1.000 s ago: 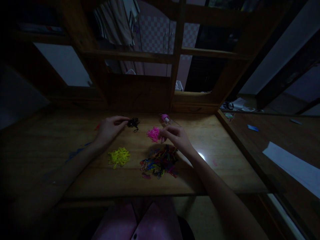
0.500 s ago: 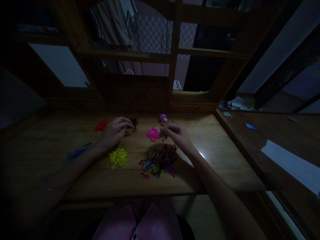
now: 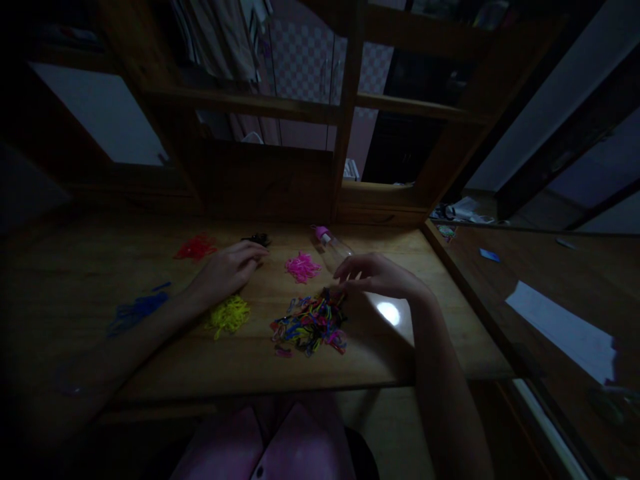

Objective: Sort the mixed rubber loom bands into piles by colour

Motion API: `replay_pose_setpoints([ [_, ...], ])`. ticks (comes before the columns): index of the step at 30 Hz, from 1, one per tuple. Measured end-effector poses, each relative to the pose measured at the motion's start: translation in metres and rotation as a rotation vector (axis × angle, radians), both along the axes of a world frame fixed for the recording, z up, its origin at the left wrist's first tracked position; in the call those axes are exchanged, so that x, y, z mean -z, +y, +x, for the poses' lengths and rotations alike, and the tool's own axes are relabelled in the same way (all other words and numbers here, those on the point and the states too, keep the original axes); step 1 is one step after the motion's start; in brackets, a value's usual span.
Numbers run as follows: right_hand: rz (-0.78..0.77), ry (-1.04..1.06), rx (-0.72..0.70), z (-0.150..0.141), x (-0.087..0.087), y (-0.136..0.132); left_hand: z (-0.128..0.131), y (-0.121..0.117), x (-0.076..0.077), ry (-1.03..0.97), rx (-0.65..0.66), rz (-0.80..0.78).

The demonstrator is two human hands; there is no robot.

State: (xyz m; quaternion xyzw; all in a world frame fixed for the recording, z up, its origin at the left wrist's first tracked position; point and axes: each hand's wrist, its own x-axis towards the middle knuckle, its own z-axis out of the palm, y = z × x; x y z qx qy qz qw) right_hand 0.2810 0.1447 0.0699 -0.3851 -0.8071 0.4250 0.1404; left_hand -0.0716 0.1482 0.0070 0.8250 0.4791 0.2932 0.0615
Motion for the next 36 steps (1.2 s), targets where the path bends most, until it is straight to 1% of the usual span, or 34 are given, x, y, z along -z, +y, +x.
replay_pose_setpoints([
  [2,-0.048,-0.091,-0.117,0.003,0.005,-0.001,0.006,-0.006,-0.005,-0.02,0.066,0.031],
  [4,-0.128,-0.15,-0.194,0.005,0.01,-0.001,0.013,-0.014,-0.01,-0.006,0.193,0.048],
  [6,-0.198,-0.17,-0.208,0.007,0.015,-0.002,0.021,-0.024,-0.015,0.028,0.344,0.036],
  [8,-0.208,-0.181,-0.207,0.008,0.018,-0.002,0.028,-0.032,-0.018,0.054,0.466,-0.016],
  [11,-0.149,-0.217,-0.237,0.004,0.02,-0.004,0.035,-0.04,-0.02,0.067,0.558,-0.111],
  [16,-0.089,-0.268,-0.246,-0.006,0.024,-0.007,0.035,-0.04,-0.017,0.108,0.595,-0.166],
  [21,-0.093,-0.27,-0.26,-0.008,0.023,-0.008,0.035,-0.042,-0.017,0.145,0.61,-0.189],
  [30,-0.18,-0.174,-0.223,-0.002,0.009,-0.008,0.037,-0.044,-0.02,0.116,0.566,-0.284],
  [36,-0.243,-0.117,-0.186,-0.003,0.008,-0.008,0.04,-0.045,-0.018,0.102,0.615,-0.335],
])
